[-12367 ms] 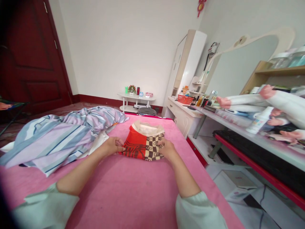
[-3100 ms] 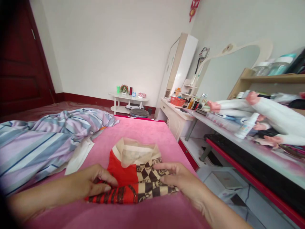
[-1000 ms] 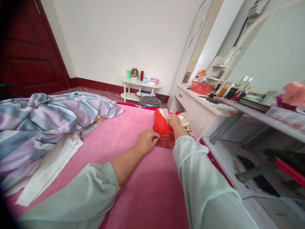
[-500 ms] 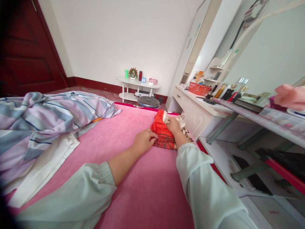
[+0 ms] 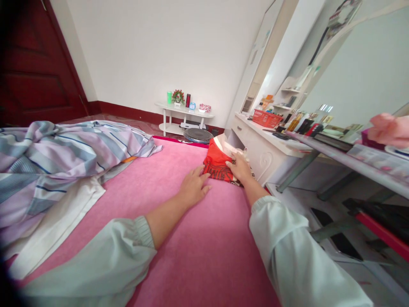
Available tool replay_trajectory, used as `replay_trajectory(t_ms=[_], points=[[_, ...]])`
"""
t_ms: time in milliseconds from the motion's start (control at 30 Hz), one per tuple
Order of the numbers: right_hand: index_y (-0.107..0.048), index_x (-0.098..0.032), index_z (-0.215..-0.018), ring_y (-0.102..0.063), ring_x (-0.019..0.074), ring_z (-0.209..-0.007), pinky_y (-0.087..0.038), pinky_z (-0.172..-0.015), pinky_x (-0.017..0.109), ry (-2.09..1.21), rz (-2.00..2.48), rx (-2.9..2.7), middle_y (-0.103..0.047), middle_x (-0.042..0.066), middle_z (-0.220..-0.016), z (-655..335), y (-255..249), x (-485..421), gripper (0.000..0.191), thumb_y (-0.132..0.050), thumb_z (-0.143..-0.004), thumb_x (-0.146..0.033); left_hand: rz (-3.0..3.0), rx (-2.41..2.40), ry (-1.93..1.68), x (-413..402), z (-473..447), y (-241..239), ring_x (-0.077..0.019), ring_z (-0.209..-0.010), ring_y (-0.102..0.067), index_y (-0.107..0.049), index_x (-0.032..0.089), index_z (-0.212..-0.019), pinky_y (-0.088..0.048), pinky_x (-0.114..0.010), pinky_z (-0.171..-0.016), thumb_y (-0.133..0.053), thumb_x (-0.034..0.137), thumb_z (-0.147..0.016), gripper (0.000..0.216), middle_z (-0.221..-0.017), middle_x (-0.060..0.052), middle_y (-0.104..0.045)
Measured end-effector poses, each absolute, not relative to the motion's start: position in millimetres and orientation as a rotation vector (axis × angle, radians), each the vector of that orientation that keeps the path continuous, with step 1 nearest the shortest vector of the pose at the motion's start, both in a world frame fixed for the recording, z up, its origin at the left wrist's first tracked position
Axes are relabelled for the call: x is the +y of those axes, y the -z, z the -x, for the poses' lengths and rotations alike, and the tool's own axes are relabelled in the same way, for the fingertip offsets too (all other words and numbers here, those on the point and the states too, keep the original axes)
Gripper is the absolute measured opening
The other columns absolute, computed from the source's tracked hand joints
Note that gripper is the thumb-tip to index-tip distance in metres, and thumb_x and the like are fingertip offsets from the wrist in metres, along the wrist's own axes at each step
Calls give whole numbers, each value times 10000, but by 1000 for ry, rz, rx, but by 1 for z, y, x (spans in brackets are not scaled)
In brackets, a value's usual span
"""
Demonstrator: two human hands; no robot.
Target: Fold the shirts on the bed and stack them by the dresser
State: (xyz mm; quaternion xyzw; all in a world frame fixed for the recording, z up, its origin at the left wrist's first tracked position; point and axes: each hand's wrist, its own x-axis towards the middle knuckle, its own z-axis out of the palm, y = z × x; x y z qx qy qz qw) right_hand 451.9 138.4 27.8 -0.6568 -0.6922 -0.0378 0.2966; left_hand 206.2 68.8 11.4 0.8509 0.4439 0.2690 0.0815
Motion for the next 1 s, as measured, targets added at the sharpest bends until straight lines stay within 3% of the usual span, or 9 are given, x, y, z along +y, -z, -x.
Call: replay_trajectory(t_ms=[133,300,400,667,767,833,933,1000], points=[[-583,-206,-1193,-519,238,-1153,-381,-1008,408,123,1802,-1921,-579,83,-1240,-451,-24,94,434,-502,-840,-445,-2578,1338,-707,68,-207,-10,-277,-1235,-382,-504,241,-1306,-335,-439,-1030,-489,396,-880,454,-1447,-54,-387],[-566,-183,-1191,-509,259,-1162,-377,-1008,385,311,1905,-1759,-565,99,-1262,-446,-14,53,491,-583,-703,-232,-2614,1321,-691,70,-209,-9,-272,-1200,-398,-497,236,-1307,-334,-448,-1016,-445,377,-901,433,-1358,-60,-482],[-560,-161,-1203,-545,255,-1119,-412,-973,369,272,2000,-1564,-596,110,-1221,-450,-6,47,520,-565,-684,-195,-2612,1351,-737,77,-213,-9,-259,-1152,-424,-484,240,-1317,-376,-423,-974,-446,335,-902,427,-1282,-61,-531],[-695,-198,-1061,-628,226,-997,-462,-881,327,162,2039,-1425,-708,59,-1047,-457,-5,42,384,-438,-778,-159,-2579,1442,-784,101,-227,-12,-225,-1027,-478,-642,231,-1031,-463,-328,-809,-438,192,-898,246,-1072,-62,-588],[-713,-240,-1015,-637,242,-929,-476,-813,343,192,2114,-1252,-722,51,-966,-453,-11,35,376,-420,-787,-183,-2610,1410,-783,97,-225,-15,-225,-996,-495,-655,216,-971,-454,-337,-813,-432,153,-884,247,-1008,-72,-597],[-724,-254,-984,-633,256,-919,-462,-834,374,242,2192,-1154,-722,62,-931,-450,-16,30,385,-407,-780,-177,-2643,1371,-820,91,-224,-18,-236,-1017,-496,-659,201,-947,-441,-359,-848,-478,214,-873,196,-1025,-83,-593],[-687,-253,-1077,-566,254,-1093,-363,-986,434,400,2147,-1218,-674,61,-1122,-446,-19,26,432,-350,-818,-176,-2709,1232,-925,82,-222,-19,-254,-1140,-457,-646,200,-1020,-402,-386,-938,-537,365,-849,261,-1232,-89,-535],[-571,-266,-1257,-429,241,-1266,-273,-1061,455,461,2076,-1446,-532,39,-1350,-443,-18,28,451,-316,-886,-257,-2751,1132,-889,81,-223,-16,-258,-1245,-398,-576,232,-1196,-347,-413,-1016,-519,447,-851,411,-1398,-70,-431]])
